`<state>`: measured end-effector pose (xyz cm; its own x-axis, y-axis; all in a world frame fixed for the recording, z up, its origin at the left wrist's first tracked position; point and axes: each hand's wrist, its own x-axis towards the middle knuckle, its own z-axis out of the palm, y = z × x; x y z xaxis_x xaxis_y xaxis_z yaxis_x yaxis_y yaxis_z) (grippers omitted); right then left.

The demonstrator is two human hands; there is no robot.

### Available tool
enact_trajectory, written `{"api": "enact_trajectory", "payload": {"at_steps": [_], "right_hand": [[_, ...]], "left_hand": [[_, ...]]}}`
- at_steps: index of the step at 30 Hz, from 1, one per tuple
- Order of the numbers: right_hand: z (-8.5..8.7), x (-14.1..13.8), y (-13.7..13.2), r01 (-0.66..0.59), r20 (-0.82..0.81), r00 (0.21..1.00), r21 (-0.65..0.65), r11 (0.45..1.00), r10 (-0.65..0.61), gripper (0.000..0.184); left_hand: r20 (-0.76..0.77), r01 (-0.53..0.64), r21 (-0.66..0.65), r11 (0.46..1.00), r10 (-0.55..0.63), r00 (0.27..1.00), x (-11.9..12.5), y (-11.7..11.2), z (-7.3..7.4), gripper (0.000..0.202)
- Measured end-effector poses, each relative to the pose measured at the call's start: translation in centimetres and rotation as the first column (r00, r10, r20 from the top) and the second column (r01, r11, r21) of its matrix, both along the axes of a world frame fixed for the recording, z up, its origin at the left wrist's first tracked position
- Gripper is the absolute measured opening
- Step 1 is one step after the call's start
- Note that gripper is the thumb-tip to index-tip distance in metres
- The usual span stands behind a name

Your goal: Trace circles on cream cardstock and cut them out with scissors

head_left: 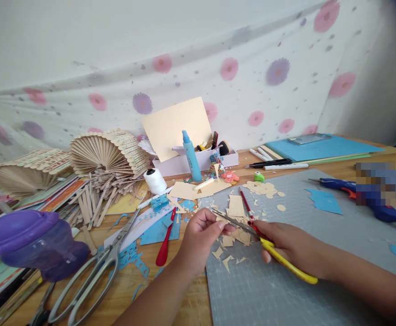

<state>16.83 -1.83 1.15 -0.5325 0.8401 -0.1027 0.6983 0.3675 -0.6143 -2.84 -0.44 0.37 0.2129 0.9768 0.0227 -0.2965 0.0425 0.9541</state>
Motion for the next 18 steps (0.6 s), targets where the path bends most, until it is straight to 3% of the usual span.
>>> {"api": "enact_trajectory", "payload": {"at_steps": [6, 13, 18], "right_hand": [[0.31, 0.23, 0.05, 0.005, 0.06, 0.998, 0.026, 1.0, -0.006, 0.019], [0.12, 0.52, 0.15, 0.008, 0.051, 0.999, 0.038, 0.999, -0.01, 0.016], [-0.3, 0.6, 0.22, 0.006, 0.112, 0.994, 0.081, 0.997, -0.015, 0.023]], "left_hand": [[-0.016, 0.003, -0.054, 0.999, -0.004, 1.0, 0.2, -0.05, 0.0, 0.014], [-0.035, -0.026, -0.042, 0.999, 0.025, 0.999, 0.4, -0.11, 0.07, 0.013], [-0.029, -0.043, -0.003, 0.999, 0.043, 0.999, 0.23, -0.11, 0.09, 0.013]]}}
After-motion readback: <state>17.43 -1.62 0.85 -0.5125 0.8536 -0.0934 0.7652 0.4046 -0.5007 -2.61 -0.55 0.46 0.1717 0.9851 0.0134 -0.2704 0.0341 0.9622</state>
